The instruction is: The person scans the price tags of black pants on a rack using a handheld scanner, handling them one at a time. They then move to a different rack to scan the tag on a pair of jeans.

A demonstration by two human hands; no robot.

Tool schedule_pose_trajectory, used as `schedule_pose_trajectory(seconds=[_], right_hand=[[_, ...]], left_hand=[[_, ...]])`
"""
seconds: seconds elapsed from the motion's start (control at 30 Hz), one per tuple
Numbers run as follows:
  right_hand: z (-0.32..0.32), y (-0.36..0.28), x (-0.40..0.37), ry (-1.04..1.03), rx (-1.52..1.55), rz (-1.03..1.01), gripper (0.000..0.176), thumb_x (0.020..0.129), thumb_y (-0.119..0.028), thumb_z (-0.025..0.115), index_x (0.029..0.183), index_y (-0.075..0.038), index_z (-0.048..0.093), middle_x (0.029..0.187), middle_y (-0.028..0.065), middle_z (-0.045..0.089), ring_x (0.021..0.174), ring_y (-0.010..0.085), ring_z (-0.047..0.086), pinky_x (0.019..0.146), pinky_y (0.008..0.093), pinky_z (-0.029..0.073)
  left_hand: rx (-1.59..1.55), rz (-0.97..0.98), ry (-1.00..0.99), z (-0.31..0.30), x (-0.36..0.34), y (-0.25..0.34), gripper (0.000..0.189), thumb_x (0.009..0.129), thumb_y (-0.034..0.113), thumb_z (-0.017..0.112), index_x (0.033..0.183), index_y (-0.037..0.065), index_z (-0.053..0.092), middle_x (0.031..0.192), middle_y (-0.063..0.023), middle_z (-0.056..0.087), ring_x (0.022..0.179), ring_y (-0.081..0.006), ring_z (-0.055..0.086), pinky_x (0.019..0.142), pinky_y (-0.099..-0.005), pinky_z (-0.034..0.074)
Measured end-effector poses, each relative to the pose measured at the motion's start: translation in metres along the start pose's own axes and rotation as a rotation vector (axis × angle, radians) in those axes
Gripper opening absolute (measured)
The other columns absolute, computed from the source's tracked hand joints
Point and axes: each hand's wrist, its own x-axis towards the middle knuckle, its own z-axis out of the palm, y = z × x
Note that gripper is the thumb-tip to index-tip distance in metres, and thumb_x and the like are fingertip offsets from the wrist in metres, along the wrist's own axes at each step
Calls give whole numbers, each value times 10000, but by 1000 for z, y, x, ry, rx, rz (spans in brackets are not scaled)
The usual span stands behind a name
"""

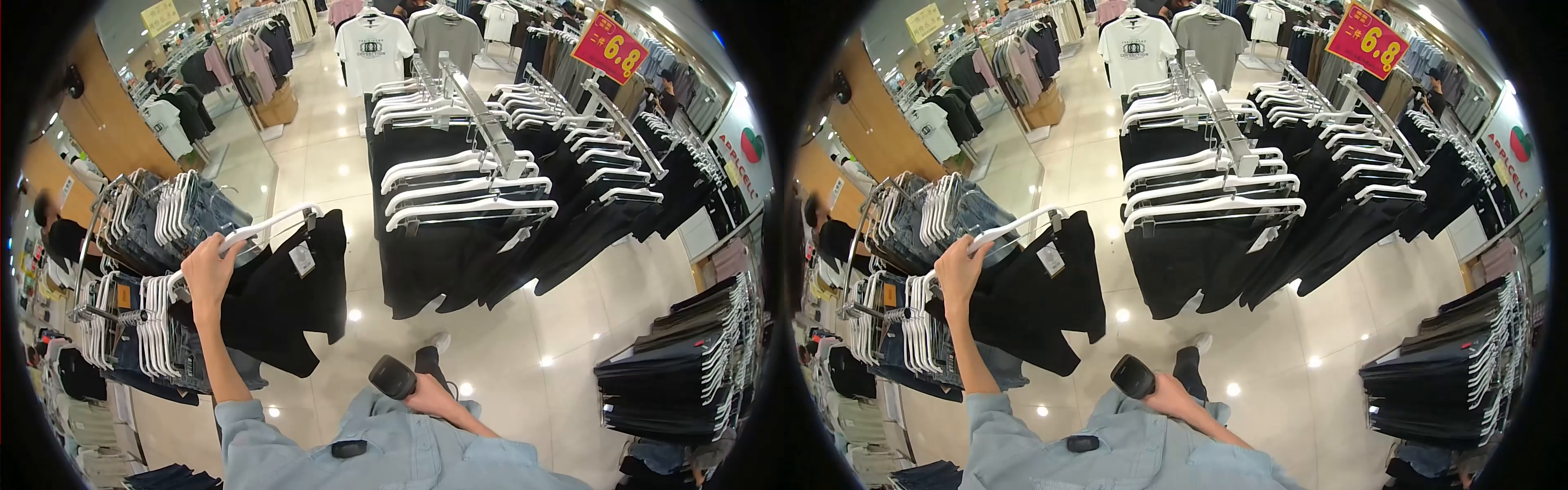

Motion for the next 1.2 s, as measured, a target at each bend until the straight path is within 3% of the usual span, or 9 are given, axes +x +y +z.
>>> schedule_pose_trajectory(seconds=[0.07,0.13,0.6,0.9,1.2], right_hand=[[-6,4,4,12,5,31,373,791,-270,762,970,48,688,918,280,713,913,452,700,790,474,541],[-13,6,9,-16,-11,34,391,796,-289,766,984,47,693,916,279,717,922,451,703,791,470,543],[-53,21,43,115,114,31,386,788,-249,764,1006,61,694,873,269,720,888,441,718,769,440,555],[-78,23,59,160,130,90,328,798,-221,756,954,61,692,838,260,715,853,420,728,758,431,555],[-98,22,72,280,193,112,294,810,-236,767,934,21,698,787,206,716,774,370,720,741,412,553]], left_hand=[[-33,8,-22,9,11,9,385,859,362,801,838,8,650,754,-161,662,677,-374,649,604,-420,479],[-34,93,23,20,22,17,360,853,353,804,833,28,651,745,-122,659,680,-328,657,606,-408,480],[-132,210,-54,96,116,89,407,843,442,791,889,39,762,803,-133,725,770,-334,709,666,-428,529],[-235,420,-137,138,188,188,460,855,512,753,870,52,748,734,-160,694,733,-365,685,646,-461,508],[-352,610,-65,167,230,298,398,869,457,752,813,65,711,724,-140,690,736,-348,685,647,-455,514]])
